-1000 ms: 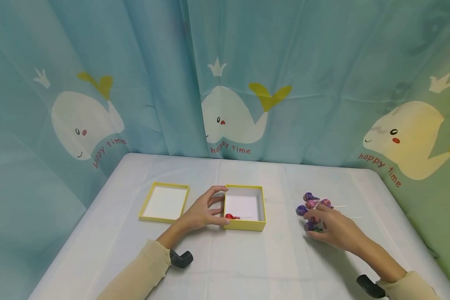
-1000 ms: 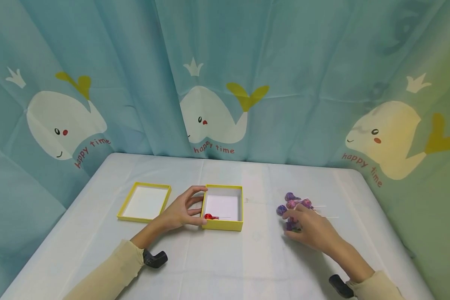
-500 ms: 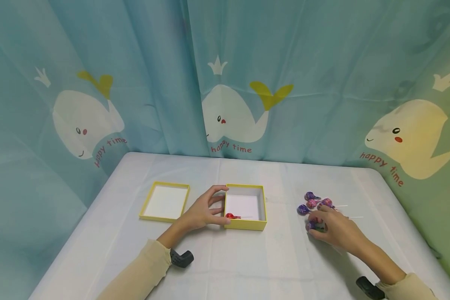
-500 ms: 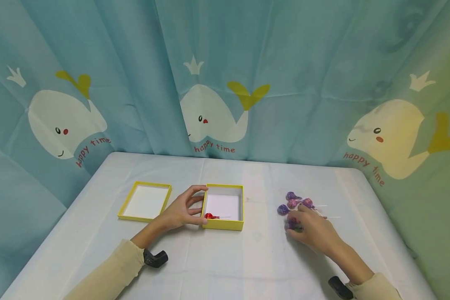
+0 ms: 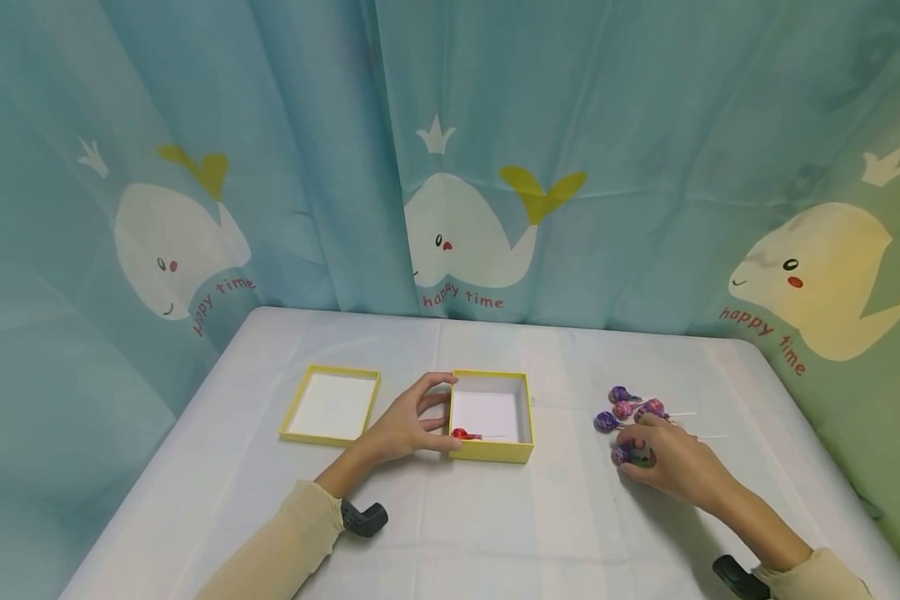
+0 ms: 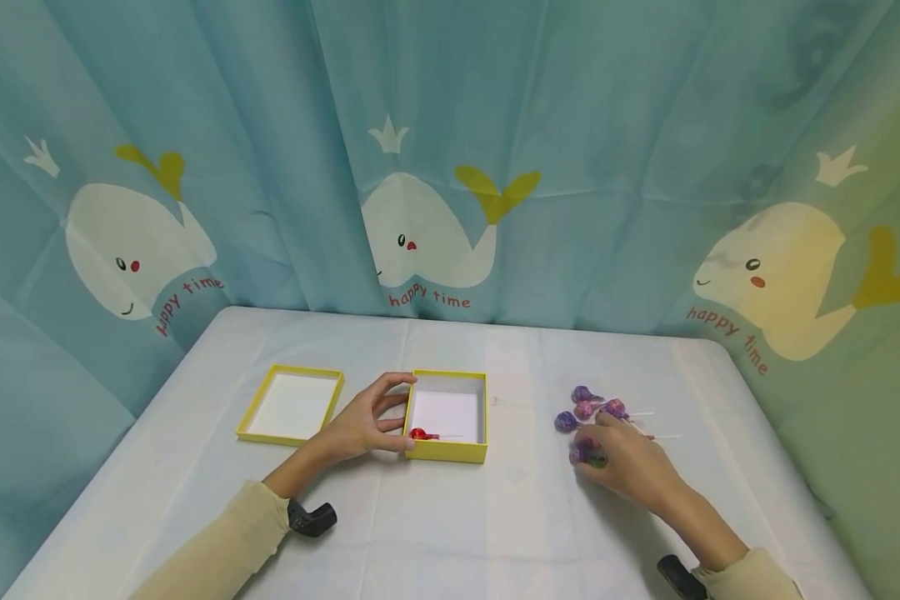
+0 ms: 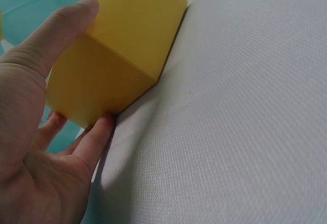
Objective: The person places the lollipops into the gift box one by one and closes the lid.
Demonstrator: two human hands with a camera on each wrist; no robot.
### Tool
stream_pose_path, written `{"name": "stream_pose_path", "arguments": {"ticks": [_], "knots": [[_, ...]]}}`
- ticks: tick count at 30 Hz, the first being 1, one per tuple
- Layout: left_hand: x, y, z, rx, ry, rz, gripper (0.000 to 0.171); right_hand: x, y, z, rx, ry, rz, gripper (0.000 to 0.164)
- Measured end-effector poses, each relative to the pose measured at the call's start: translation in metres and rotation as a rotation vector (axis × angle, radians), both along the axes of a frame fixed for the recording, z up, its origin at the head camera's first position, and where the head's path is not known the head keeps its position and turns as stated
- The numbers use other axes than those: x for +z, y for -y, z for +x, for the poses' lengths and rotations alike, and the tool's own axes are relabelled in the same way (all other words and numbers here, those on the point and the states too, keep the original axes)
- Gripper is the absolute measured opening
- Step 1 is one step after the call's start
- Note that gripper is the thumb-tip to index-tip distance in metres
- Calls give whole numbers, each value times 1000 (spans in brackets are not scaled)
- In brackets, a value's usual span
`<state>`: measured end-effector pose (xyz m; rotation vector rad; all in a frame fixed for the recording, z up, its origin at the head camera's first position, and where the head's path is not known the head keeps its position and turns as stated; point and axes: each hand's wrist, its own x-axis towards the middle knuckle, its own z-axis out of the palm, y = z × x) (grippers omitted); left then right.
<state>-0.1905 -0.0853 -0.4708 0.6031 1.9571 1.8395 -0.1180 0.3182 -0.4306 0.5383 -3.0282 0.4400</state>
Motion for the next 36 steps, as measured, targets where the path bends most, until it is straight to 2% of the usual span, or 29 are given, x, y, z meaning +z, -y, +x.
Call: {"name": "stream_pose_path", "arguments": {"ticks": [5, 11, 16, 20, 24, 31, 36], "knots": [[0, 0, 0, 0, 2, -5, 92, 3, 0, 0, 8, -10, 7, 27], [1, 1, 1, 7, -3, -20, 90, 19, -2, -5, 105, -56, -52, 24], [1, 1, 0, 3, -7, -15, 90, 35, -4, -14, 156, 17, -114, 25], [0, 0, 0, 0, -3, -16, 92, 47, -2, -19, 167, 47, -108, 29], [0, 0, 1, 3, -5, -20, 93, 59, 0, -24, 184, 77, -130, 26], [2, 0, 1, 3, -6, -20, 94, 82, 11, -37, 277, 51, -172, 24], [4, 0, 3, -3, 3, -20, 94, 95, 19, -47, 336, 76, -217, 25]]}}
